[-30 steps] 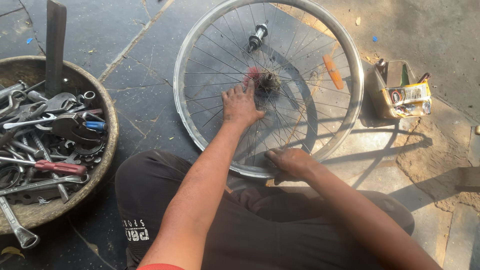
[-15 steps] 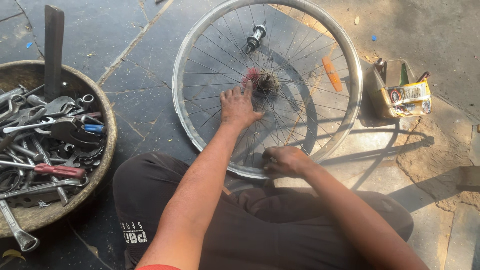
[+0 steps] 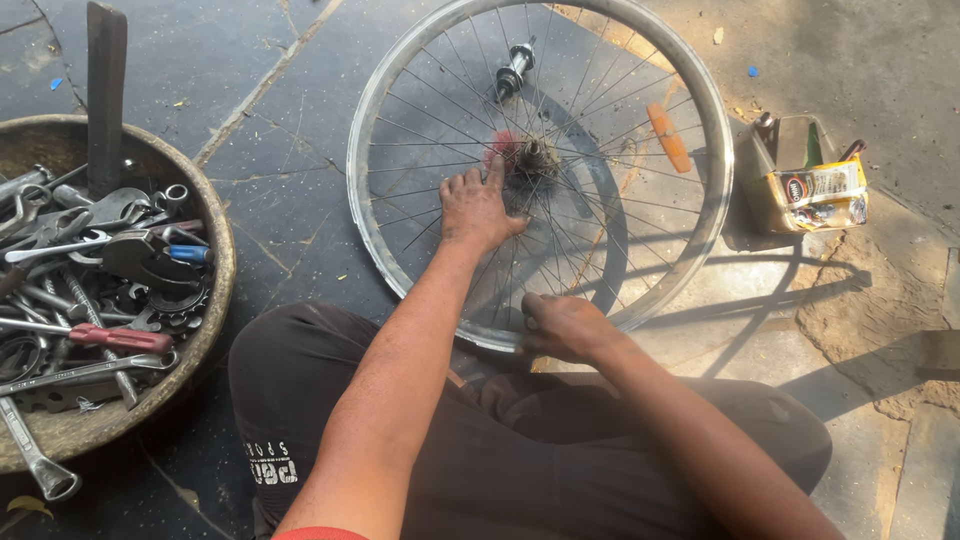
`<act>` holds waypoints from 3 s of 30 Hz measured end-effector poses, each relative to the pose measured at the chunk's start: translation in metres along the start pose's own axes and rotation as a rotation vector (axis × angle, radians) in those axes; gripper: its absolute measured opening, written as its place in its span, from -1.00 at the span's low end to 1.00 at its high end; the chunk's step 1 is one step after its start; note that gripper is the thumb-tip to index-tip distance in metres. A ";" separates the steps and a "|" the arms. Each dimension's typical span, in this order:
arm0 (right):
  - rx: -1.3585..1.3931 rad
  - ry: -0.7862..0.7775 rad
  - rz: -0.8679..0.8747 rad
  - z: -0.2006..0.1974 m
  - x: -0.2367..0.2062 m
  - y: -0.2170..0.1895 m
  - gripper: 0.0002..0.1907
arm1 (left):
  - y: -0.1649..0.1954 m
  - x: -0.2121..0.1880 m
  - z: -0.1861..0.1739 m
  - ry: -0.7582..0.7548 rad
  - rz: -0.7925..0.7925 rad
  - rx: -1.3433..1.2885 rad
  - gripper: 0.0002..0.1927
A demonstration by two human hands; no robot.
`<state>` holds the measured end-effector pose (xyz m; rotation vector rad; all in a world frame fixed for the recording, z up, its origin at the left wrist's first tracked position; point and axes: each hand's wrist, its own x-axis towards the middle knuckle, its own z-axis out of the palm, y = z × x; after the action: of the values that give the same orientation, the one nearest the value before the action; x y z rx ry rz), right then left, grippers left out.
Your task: The person sits on the ground with a bicycle wheel in front of them and uses a small spoke wrench to turn spoke nipples around the rim, working around the wheel to adjust spoke tension and true the rim. They steady the wheel with one hand while turning nipples with the other, moving to different spokes in sequence.
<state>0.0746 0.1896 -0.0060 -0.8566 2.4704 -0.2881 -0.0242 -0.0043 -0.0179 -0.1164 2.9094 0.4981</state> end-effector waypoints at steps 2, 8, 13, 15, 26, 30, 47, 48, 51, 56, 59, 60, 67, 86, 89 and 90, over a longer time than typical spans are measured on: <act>0.030 0.005 -0.125 -0.005 -0.006 0.002 -0.52 | -0.001 0.001 0.000 0.010 0.004 -0.015 0.21; -0.036 0.092 -0.142 0.011 -0.017 0.001 -0.40 | 0.004 -0.004 -0.001 0.023 0.015 0.033 0.22; -0.045 0.073 -0.028 0.027 -0.013 0.003 -0.42 | 0.015 -0.009 0.001 0.037 0.047 0.115 0.20; -0.035 0.082 -0.025 0.029 -0.013 0.003 -0.41 | 0.015 -0.008 0.002 0.040 0.056 0.104 0.20; -0.112 -0.087 0.021 0.018 0.004 -0.002 -0.26 | 0.008 -0.006 0.004 0.026 0.063 0.082 0.21; -0.114 -0.152 0.038 0.018 0.007 -0.002 -0.30 | 0.011 -0.009 0.002 0.030 0.074 0.099 0.21; -0.276 0.267 -0.043 0.093 -0.018 0.009 -0.82 | 0.002 0.007 0.006 0.022 0.040 0.046 0.23; -0.140 0.230 0.026 0.087 -0.013 0.014 -0.80 | -0.003 0.009 0.004 -0.007 0.023 0.033 0.23; 0.199 0.264 0.134 0.061 -0.004 0.038 -0.71 | -0.011 0.010 0.006 0.030 0.022 0.008 0.25; 0.623 0.587 0.202 0.016 -0.014 0.088 -0.66 | -0.014 0.014 0.015 0.036 -0.008 -0.035 0.26; 1.006 0.595 0.215 0.008 -0.018 0.101 -0.71 | -0.011 0.016 0.016 0.022 -0.010 -0.042 0.27; 1.007 0.552 0.243 0.007 -0.018 0.102 -0.73 | -0.010 0.015 0.015 0.018 -0.012 -0.045 0.27; 0.879 0.372 0.430 0.010 -0.006 0.096 -0.73 | 0.015 -0.003 0.017 0.183 0.146 0.027 0.20; 0.771 0.332 0.452 0.030 -0.028 0.101 -0.70 | 0.058 -0.099 0.056 -0.391 0.454 0.168 -0.71; 0.765 0.347 0.418 0.029 -0.031 0.100 -0.71 | 0.058 -0.098 0.063 -0.477 0.400 0.148 -0.70; 0.754 0.344 0.426 0.029 -0.031 0.100 -0.71 | 0.058 -0.097 0.065 -0.495 0.390 0.137 -0.70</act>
<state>0.0586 0.2861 -0.0535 0.0406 2.4447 -1.1813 0.0757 0.0765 -0.0401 0.5263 2.4613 0.3214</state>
